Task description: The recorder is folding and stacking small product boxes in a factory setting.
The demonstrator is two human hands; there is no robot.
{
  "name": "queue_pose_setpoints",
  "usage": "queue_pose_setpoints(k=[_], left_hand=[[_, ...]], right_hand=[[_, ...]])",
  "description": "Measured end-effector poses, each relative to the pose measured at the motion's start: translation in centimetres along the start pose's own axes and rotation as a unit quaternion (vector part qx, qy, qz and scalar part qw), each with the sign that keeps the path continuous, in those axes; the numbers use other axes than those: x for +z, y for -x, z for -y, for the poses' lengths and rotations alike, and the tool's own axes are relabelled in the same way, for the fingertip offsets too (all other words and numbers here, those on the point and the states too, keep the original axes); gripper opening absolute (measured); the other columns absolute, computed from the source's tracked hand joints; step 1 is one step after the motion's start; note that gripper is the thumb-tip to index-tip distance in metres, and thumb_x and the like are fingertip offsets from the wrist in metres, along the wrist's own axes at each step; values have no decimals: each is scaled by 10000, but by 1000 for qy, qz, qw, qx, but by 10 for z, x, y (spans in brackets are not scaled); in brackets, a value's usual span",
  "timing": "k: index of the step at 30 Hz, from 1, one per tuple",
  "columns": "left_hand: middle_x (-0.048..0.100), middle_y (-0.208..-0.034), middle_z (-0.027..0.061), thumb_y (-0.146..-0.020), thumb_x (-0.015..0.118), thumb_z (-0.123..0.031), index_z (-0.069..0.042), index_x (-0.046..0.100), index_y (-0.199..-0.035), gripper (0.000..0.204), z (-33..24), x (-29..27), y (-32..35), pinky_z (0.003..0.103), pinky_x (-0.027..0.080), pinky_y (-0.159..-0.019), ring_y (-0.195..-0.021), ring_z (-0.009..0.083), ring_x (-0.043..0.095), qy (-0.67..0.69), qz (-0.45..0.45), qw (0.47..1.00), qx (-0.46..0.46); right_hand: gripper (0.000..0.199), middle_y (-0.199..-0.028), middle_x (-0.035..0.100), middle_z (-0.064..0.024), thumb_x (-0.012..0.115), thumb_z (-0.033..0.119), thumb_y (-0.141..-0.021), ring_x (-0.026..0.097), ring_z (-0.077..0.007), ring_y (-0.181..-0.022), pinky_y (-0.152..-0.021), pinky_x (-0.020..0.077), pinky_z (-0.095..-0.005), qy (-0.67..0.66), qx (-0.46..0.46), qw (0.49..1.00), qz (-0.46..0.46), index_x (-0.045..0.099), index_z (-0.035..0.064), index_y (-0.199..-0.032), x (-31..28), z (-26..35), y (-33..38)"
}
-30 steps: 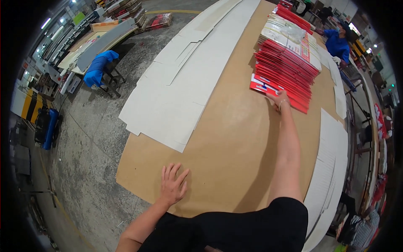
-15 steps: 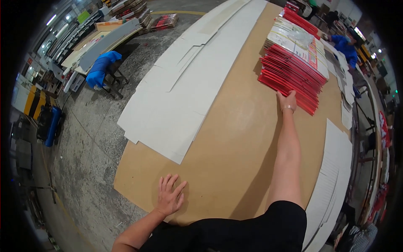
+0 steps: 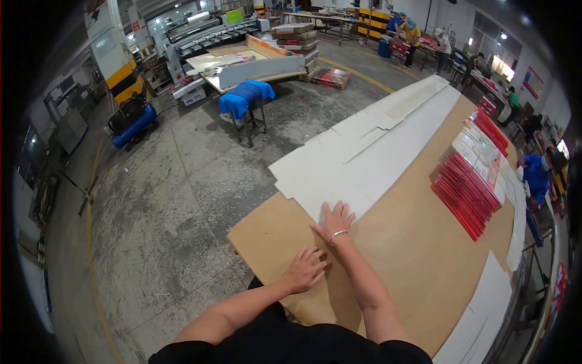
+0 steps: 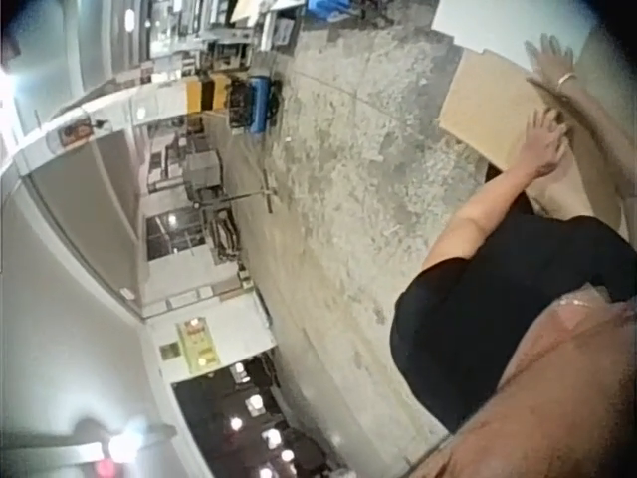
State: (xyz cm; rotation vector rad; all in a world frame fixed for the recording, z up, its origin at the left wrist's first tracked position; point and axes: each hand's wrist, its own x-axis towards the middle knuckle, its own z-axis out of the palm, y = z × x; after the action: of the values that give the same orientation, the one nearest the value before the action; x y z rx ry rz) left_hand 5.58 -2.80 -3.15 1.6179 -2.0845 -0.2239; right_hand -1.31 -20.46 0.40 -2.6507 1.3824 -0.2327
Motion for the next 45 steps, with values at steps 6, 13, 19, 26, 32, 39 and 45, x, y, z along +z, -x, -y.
queue_pose_setpoints(k=[6, 13, 19, 26, 32, 39, 45], left_hand=[[488, -1334, 126, -867, 615, -213, -129, 592, -1239, 382, -5, -6, -13, 513, 294, -1083, -1275, 345, 413, 26, -66, 996, 48], [503, -1303, 134, -857, 624, -180, -91, 592, -1224, 379, 9, -1, 11, 476, 303, -1084, -1270, 332, 423, 62, -67, 996, 23], [455, -1397, 135, -900, 575, -306, -110, 544, -1313, 458, -21, -3, 29, 497, 284, -1107, -1335, 322, 370, 9, -34, 999, 37], [378, -1505, 74, -946, 531, -379, -167, 485, -1381, 486, -2, -33, 100, 519, 255, -1121, -1361, 323, 356, -105, -18, 994, -14], [612, -1210, 145, -921, 525, -112, -51, 643, -1133, 250, 1, -120, 104, 377, 496, -895, -1040, 328, 619, 299, -192, 911, -210], [449, -1422, 162, -930, 564, -326, -121, 580, -1255, 385, -18, -83, 18, 522, 311, -1103, -1329, 339, 417, 1, -46, 990, 136], [306, -1538, 165, -939, 407, -596, -187, 420, -1453, 657, -21, 7, 17, 605, 132, -1144, -1416, 366, 271, -58, 116, 989, 71]], right_hand=[[665, -1405, 374, -382, 530, 481, -924, 355, -525, -1316, -978, 364, -646, 100, 43, 993, 48, 317, 217, -1496, 50, 1, -29], [664, -1338, 440, -388, 531, 402, -929, 509, -454, -1165, -943, 480, -472, 87, -54, 982, 160, 270, 232, -1516, 16, -2, -30], [660, -1248, 516, -329, 529, 184, -926, 567, -420, -1084, -914, 503, -461, 206, -17, 973, 106, 241, 185, -1520, 35, -26, -18], [614, -1258, 547, -282, 480, -1, -847, 570, -395, -1122, -913, 512, -430, -54, -58, 995, -61, 366, 59, -1447, 13, -47, 42], [592, -1278, 593, -137, 538, -66, -721, 536, -352, -1209, -1035, 391, -493, -6, -192, 962, -196, 617, 144, -1269, -22, -127, 221], [564, -1320, 580, -96, 589, -28, -715, 437, -363, -1322, -1083, 295, -571, 35, -53, 995, -83, 649, 212, -1222, -23, -182, 293], [756, -1447, 387, -254, 773, 291, -687, 324, -490, -1357, -1066, 275, -604, -66, -105, 992, 12, 481, 222, -1381, -24, -87, 340]])
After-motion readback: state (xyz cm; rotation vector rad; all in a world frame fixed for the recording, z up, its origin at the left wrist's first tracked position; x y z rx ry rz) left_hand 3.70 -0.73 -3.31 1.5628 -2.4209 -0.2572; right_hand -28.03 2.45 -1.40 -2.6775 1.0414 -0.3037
